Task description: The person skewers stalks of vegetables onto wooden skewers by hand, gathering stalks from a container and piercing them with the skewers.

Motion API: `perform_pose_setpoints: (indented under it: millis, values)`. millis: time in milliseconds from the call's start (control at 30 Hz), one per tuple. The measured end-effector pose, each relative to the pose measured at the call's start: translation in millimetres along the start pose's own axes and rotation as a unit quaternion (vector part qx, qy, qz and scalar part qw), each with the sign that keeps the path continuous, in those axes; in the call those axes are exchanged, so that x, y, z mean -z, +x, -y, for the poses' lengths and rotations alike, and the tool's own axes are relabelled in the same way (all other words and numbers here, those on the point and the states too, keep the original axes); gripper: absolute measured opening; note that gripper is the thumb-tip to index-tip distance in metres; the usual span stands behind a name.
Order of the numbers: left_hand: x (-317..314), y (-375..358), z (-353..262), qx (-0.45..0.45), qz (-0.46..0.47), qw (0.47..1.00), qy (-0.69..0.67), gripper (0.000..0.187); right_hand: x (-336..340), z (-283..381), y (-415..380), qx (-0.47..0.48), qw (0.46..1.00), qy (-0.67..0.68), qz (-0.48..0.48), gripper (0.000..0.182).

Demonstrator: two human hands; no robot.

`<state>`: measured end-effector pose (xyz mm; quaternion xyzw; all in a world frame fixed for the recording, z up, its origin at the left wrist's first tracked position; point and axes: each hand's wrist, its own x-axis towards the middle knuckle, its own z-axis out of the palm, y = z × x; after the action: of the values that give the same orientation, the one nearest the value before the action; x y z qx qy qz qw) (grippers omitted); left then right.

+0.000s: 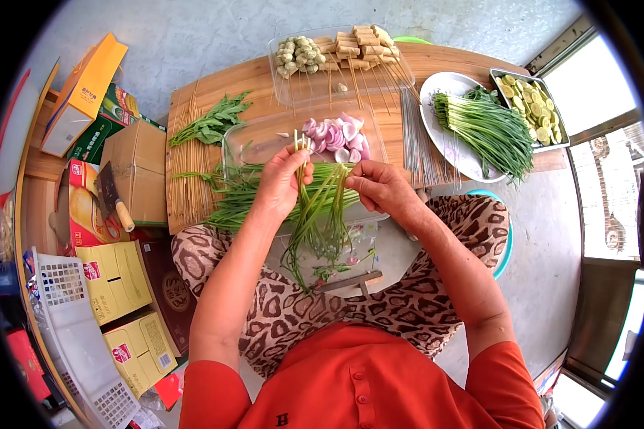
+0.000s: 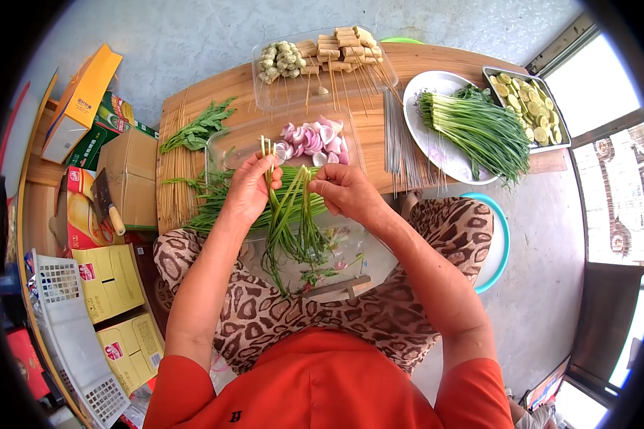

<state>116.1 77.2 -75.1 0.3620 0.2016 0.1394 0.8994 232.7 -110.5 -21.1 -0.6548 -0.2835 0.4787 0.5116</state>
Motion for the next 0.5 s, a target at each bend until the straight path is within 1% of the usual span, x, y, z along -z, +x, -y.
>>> perform_pose_setpoints:
  millis: [133,500]
  values:
    - [-1.7,-0.8,-0.7,0.001,-0.004,1.0,0.012,0.009,0.2,0.1,0.1,-0.002,1.0,-0.014,-0.007,0.017]
    - [-3.8,-1.2,-0.8,-0.012,-0.001,0.999,0.032,0.009,-0.1,0.4,0.7,-0.006,1.0,-0.001,-0.013,0.018]
